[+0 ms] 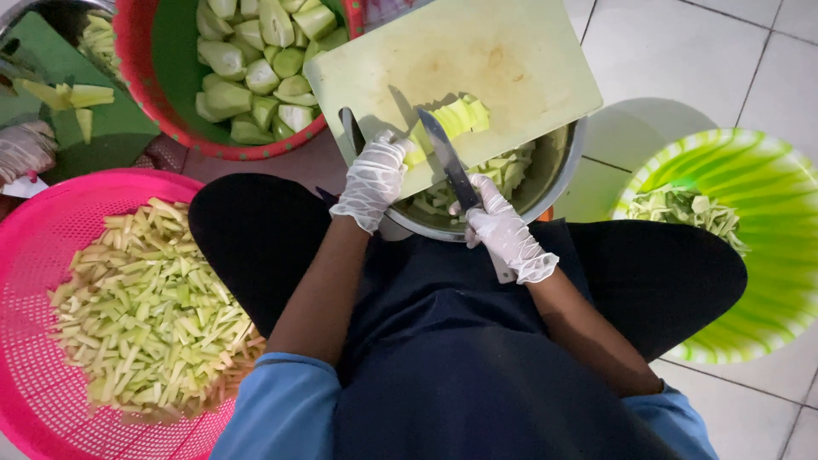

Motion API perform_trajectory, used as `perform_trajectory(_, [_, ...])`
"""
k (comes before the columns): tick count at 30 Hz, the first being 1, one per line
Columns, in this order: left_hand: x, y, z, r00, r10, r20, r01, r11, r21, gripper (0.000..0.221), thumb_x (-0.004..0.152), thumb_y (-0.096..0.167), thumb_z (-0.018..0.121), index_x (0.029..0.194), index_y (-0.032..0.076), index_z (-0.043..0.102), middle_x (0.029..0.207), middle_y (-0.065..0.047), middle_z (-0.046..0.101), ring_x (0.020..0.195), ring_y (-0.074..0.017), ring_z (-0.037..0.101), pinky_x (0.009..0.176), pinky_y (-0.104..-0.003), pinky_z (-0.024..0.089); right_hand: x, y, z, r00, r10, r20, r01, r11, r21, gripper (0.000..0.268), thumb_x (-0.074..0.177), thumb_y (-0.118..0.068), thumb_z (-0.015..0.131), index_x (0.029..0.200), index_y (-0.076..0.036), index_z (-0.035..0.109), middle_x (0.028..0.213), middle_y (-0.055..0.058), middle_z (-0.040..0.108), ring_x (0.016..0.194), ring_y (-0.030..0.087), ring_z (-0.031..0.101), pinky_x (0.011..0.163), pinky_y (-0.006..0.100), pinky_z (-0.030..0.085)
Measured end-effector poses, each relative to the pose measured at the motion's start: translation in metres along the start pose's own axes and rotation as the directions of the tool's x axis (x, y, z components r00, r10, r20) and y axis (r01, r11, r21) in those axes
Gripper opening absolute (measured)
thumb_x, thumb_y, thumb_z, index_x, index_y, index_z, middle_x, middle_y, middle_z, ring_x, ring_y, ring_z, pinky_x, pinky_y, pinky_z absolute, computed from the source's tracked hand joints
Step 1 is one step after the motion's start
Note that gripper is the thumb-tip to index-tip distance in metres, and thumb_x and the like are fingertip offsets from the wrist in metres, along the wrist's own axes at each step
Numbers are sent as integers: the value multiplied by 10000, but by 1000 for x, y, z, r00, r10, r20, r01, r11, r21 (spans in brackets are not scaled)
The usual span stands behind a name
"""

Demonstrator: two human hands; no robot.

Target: Slicing vegetables into thin strips using a knife and a cutting board while sitting on the floor.

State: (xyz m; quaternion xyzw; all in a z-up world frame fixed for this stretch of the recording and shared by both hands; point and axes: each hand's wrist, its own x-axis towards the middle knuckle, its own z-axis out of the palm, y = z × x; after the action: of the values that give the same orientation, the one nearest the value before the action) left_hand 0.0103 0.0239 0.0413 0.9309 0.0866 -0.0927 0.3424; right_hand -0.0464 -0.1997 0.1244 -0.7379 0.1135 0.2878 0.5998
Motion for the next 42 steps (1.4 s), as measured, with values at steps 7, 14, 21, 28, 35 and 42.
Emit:
perform_trajectory(7, [0,-7,-7,996,78,33,-79,997,19,294,919,427,680,1141,264,576,1117,-42,655,1222,-220,573,1107,-350,416,-2,11,1,999,-45,5,44,995,92,766,746,-18,550,1473,-239,452,940,113,617,580,133,618,462,260,617])
perform_trajectory(14, [-14,5,-10,935,-223,276,345,393,-853,347,822,49,779,1145,102,664,1041,-145,582,870,-228,712,763,-280,645,-17,-17,-6,994,-106,16,105,993,54,483,983,-334,556,1442,-200,493,595,70,572,435,111,562,368,198,504])
perform_trajectory(21, [-48,77,-46,901,-222,373,434,450,-780,444,761,142,850,1167,82,681,990,-176,605,802,-224,713,666,-324,669,-28,-39,-10,976,-214,31,216,973,-86,578,922,-210,664,1471,-275,498,841,-15,610,741,54,588,663,181,548])
perform_trajectory(28, [-68,134,-85,911,-168,376,334,837,-433,317,683,292,776,949,132,719,806,-81,655,757,-144,636,668,-307,561,-31,-31,-15,977,-212,8,213,976,-50,571,863,-167,754,1391,-277,566,1133,84,687,1020,149,661,944,351,562])
perform_trajectory(35, [-80,142,-90,930,-35,365,322,554,-768,167,807,108,755,956,97,680,790,-74,667,678,-107,640,590,-183,536,-23,-18,-17,916,-397,-51,389,914,-112,362,899,-182,746,1232,-185,604,959,76,674,871,122,589,794,383,556])
perform_trajectory(42, [-80,123,-30,916,401,-10,-348,782,-517,174,921,130,683,1092,140,652,1031,-96,684,997,-263,694,842,-339,580,-25,-20,-23,924,-362,-122,382,878,290,183,1030,-212,546,1194,-132,546,720,45,566,408,58,462,333,157,385])
